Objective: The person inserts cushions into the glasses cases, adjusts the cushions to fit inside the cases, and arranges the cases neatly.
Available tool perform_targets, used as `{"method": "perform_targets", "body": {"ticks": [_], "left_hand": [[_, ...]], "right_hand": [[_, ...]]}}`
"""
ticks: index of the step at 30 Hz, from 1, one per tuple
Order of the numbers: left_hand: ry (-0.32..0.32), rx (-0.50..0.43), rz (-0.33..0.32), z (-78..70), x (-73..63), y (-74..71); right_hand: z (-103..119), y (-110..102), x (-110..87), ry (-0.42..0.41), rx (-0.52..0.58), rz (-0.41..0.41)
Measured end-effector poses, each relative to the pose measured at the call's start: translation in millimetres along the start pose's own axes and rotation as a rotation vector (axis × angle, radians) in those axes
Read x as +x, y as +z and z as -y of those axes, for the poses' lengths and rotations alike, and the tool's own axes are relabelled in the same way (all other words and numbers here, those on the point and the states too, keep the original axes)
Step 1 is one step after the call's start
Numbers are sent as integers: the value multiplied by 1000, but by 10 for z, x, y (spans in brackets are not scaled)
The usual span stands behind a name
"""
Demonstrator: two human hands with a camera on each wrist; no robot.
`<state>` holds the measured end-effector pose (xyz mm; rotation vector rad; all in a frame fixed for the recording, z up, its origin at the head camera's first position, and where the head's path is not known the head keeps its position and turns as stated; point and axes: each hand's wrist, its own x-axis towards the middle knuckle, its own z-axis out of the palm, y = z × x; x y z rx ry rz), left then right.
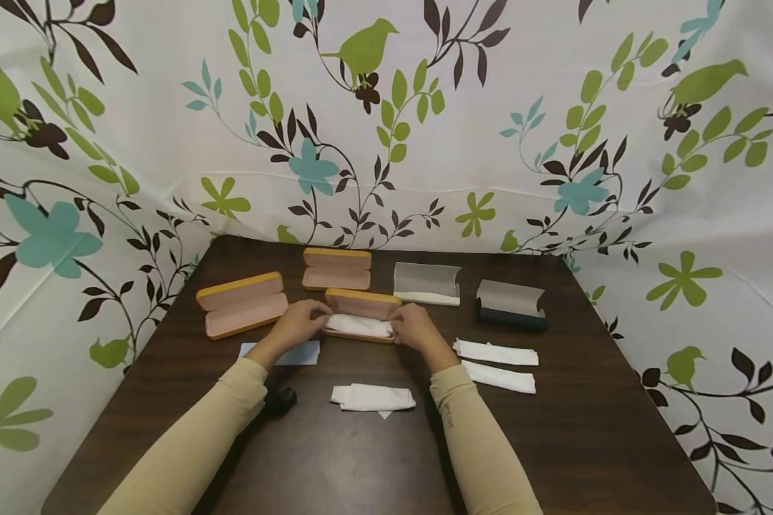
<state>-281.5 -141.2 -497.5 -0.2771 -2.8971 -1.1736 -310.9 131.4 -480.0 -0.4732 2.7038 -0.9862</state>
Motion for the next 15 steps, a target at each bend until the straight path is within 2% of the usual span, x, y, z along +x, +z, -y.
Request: {"method": "perform_targets", "body": {"ticks": [3,7,9,13,15], "left_hand": [[58,44,4,-15,3,5],[152,142,31,-27,4,32],[176,207,45,-26,-6,45],[143,332,71,-45,-33,60],[137,389,74,-46,-41,69]], "right_hand": [[31,-1,-8,-5,-34,29],[103,-4,-43,-12,-149,115],[127,4,-51,-91,-236,165],[137,24,-81,-312,-377,203],[143,28,-106,-358,-414,203]]}}
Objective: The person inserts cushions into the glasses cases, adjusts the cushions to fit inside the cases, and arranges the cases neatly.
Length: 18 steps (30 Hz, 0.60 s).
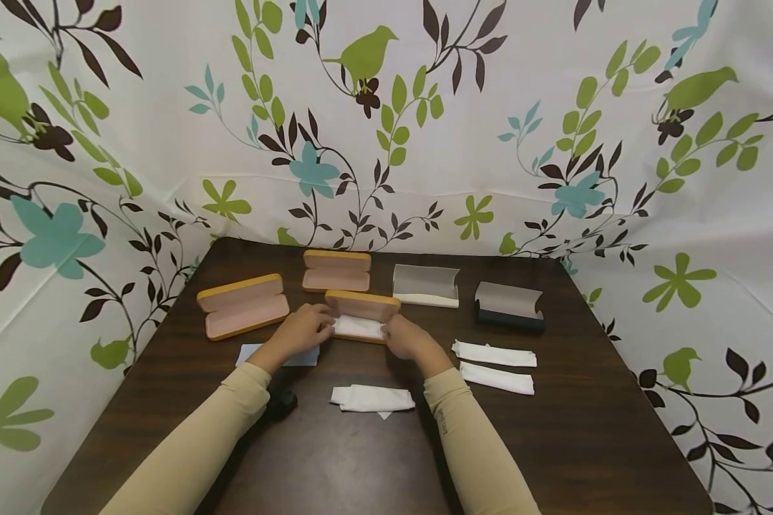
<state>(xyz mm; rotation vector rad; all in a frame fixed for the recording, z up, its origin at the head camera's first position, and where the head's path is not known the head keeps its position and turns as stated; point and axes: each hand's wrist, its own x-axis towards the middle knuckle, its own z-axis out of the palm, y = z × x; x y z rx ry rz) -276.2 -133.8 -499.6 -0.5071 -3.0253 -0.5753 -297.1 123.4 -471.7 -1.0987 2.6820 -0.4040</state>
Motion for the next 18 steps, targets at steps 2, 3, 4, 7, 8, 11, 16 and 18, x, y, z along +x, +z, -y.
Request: {"method": "perform_targets", "body": {"ticks": [2,3,4,7,8,11,16,18], "left_hand": [[-2,34,1,11,-26,14],[-1,48,-3,18,-38,20],[0,56,-6,19,-40,22],[-1,53,-7,26,-54,28],[-3,46,-5,29,-59,30],[-16,22,11,34,-72,31],[-32,14,4,16,-91,-33],[-44,8,-12,-3,-93,-99]], "right_hand": [[30,6,-15,13,-38,7],[39,6,-17,33,-48,14],[45,-6,-24,61,-47,20],[36,-29,-42,138,-57,36],[28,-32,-46,160,-53,45],[15,-38,-63,187,-30,64],[67,-89,-102,173,-64,0],[108,-126,-116,192,-88,-52]]}}
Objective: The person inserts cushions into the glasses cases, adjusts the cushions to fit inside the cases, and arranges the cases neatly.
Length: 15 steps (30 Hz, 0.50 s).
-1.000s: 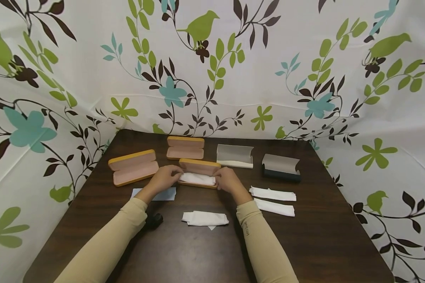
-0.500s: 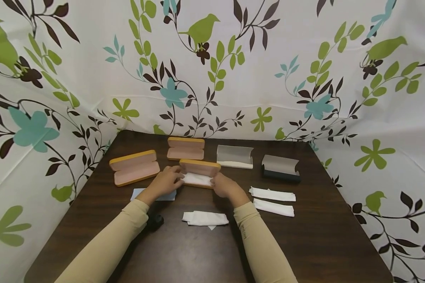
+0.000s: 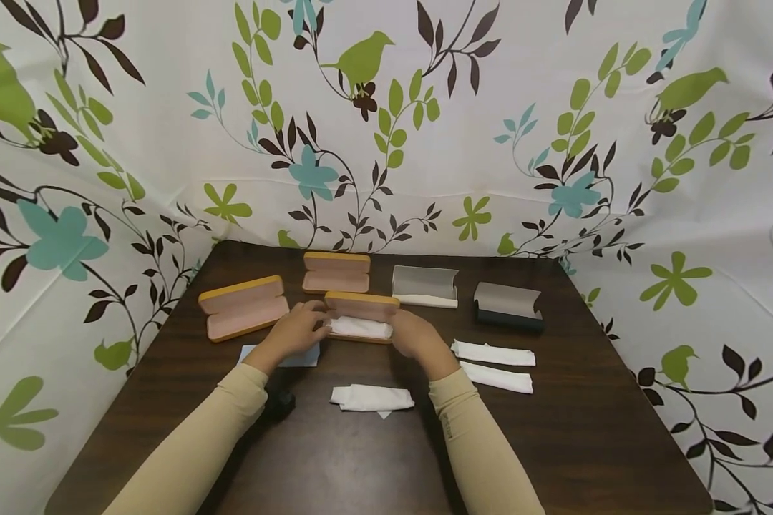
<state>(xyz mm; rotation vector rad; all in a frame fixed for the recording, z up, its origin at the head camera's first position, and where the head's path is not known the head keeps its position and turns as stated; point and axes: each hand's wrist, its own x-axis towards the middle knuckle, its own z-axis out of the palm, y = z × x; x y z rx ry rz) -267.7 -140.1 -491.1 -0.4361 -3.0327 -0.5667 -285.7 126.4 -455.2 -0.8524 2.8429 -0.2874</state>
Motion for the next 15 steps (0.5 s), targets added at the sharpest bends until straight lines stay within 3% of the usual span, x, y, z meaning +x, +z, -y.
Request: {"method": "perform_targets", "body": {"ticks": [3,6,10,12,15], "left_hand": [[-36,-26,-45,-29,8,-118],[-54,-20,-131,-54,24,-219],[-21,-13,-249,-88,67,-288],[13,4,-238,-105,94,-293],[64,51,-140,-126,128,-263]], "right_hand": [[38,-44,-23,41,-22,-107],[56,-71,-36,31,-41,-284],[35,-72,-29,-28,-45,-499],[13,-48,-12,-46,-54,-488],[-22,13,9,-35,-62,-327]]}}
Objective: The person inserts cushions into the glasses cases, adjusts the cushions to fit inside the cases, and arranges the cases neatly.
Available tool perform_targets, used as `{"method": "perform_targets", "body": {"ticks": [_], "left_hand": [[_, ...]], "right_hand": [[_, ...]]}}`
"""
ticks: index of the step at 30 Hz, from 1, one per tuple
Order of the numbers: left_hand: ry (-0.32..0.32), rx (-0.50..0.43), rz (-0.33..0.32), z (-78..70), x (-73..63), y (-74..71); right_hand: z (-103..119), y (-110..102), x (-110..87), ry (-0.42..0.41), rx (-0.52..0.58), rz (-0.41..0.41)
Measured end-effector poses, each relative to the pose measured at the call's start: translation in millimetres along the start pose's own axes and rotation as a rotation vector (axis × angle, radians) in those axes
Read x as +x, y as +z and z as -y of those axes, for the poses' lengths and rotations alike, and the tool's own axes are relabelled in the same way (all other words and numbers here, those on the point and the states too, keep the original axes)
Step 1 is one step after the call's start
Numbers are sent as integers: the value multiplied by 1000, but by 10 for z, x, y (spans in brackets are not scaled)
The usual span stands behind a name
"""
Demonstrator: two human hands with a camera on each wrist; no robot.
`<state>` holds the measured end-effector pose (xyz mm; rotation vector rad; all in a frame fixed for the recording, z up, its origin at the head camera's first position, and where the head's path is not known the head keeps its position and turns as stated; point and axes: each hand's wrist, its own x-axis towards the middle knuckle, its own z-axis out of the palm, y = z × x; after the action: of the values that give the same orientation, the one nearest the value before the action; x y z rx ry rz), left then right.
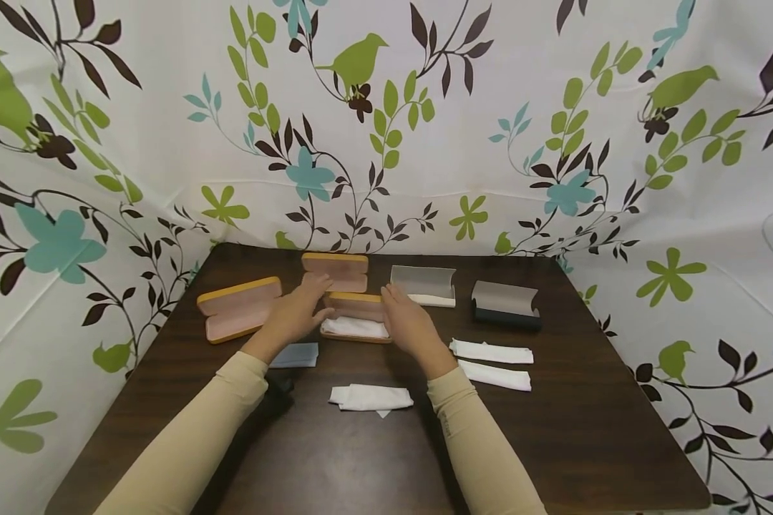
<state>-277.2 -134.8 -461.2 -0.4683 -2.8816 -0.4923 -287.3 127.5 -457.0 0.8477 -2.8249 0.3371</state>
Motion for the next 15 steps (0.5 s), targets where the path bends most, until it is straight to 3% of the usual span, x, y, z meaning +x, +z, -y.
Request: {"method": "perform_targets", "body": {"ticks": [2,4,10,15], "left_hand": [[33,24,66,6,-10,35],[59,38,73,19,-30,72],[106,60,-33,56,-97,110],[132,88,-21,51,-138,77]], "right_hand": [[3,34,-14,22,4,122],[17,52,-28,38,10,180],[92,31,-57,52,4,179],[137,8,-79,65,-48,215]]}}
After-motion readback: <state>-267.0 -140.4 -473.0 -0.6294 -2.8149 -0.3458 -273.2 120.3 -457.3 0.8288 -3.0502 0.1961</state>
